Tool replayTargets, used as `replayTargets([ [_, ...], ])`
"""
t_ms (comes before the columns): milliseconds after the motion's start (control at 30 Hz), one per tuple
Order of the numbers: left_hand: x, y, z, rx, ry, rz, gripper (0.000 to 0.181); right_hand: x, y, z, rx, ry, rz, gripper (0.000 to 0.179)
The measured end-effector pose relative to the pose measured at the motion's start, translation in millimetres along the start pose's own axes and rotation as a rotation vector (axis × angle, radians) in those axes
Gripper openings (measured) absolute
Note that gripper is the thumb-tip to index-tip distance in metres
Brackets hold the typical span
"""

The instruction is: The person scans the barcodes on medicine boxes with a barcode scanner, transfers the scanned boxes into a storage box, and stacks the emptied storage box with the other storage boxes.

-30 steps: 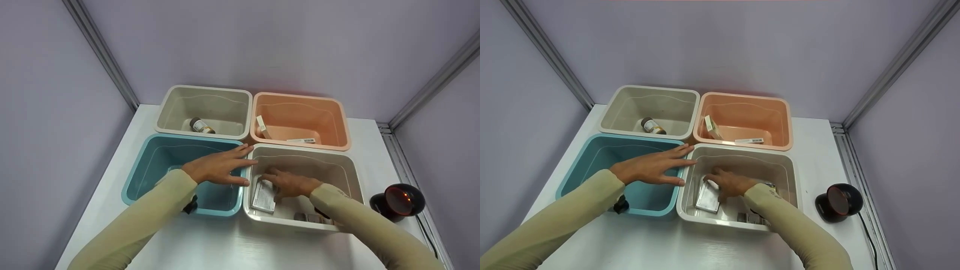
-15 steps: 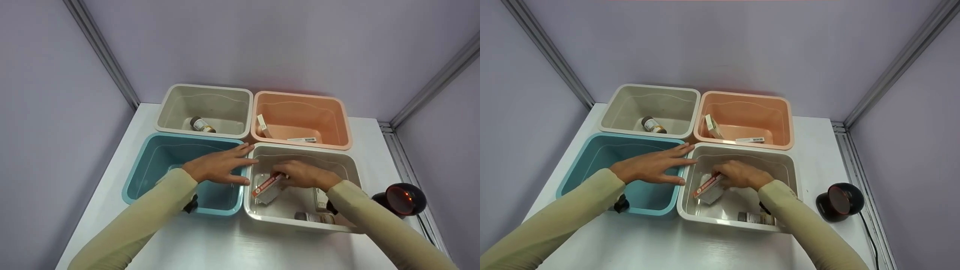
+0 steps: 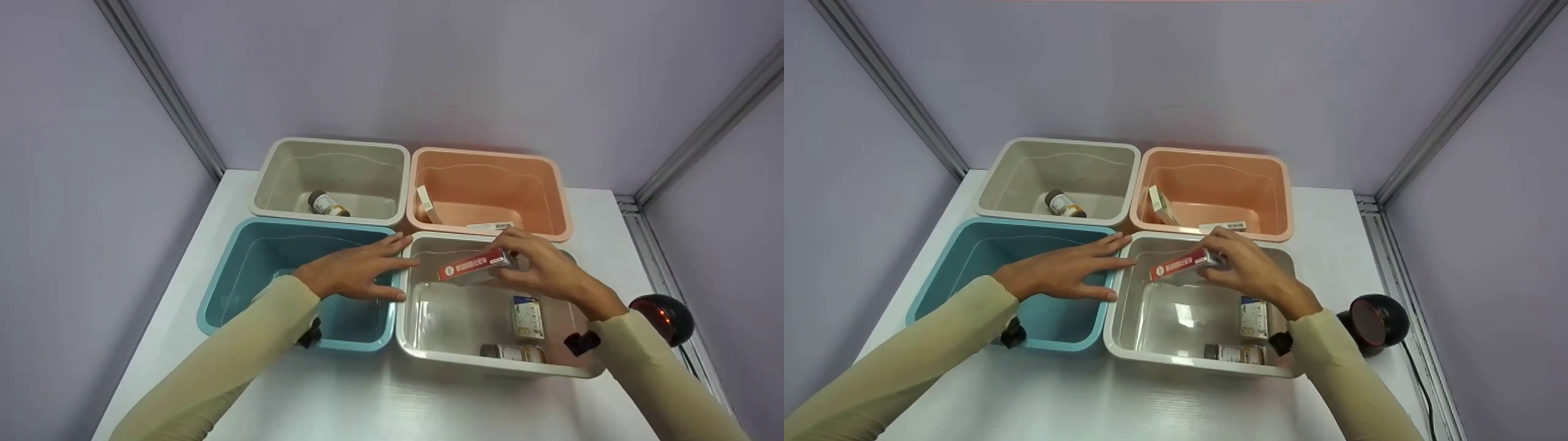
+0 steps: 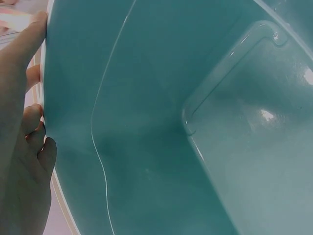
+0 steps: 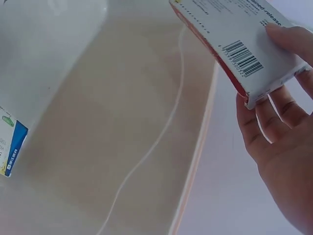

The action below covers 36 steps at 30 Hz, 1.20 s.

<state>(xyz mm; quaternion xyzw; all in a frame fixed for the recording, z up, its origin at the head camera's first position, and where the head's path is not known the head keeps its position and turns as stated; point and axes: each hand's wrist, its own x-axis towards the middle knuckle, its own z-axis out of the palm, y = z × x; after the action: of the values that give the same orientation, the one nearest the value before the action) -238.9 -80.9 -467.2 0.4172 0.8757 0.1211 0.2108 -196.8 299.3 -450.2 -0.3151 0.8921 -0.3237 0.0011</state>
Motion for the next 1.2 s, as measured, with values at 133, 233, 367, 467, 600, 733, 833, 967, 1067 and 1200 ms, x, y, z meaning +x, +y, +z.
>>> replayTargets([
  [133, -0.4, -1.3, 0.2, -0.010, 0.003, -0.006, 0.081, -10.7, 1, -7, 0.051, 0.066, 0.019, 0.037],
  [233, -0.5, -2.3, 0.9, -0.013, 0.005, -0.009, 0.081, -16.5, 1, -9, 0.061, 0.099, 0.015, 0.039],
  [367, -1.1, -2.9, 1.0, -0.011, 0.002, -0.008, 0.081, -22.7, 0, -9, 0.010, 0.137, 0.001, 0.042],
  [467, -1.2, -2.5, 0.1, -0.023, 0.001, -0.002, 0.082, -26.6, -3, -10, -0.026, 0.171, 0.012, 0.052],
  [600, -1.1, -2.7, -0.6, -0.033, 0.000, 0.005, 0.082, -31.7, -5, -15, 0.022, 0.214, 0.043, 0.057],
  [733, 0.0, -3.2, -0.5, -0.025, 0.001, 0.003, 0.082, -40.9, -6, -27, 0.109, 0.301, 0.061, 0.047],
  [833, 0.4, -2.6, -0.4, -0.019, 0.004, 0.003, 0.082, -52.6, -5, -39, 0.186, 0.415, 0.091, 0.045],
  [967, 1.5, -0.7, -0.1, -0.010, 0.009, 0.005, 0.082, -76.1, 2, -59, 0.350, 0.592, 0.163, 0.048],
  [1067, 3.3, -0.8, 0.0, -0.010, 0.012, 0.001, 0.082, -98.1, 14, -71, 0.458, 0.713, 0.215, 0.051],
  [1200, 4.9, -2.4, -0.7, -0.015, 0.012, -0.004, 0.082, -130.0, 33, -73, 0.575, 0.853, 0.337, 0.054],
])
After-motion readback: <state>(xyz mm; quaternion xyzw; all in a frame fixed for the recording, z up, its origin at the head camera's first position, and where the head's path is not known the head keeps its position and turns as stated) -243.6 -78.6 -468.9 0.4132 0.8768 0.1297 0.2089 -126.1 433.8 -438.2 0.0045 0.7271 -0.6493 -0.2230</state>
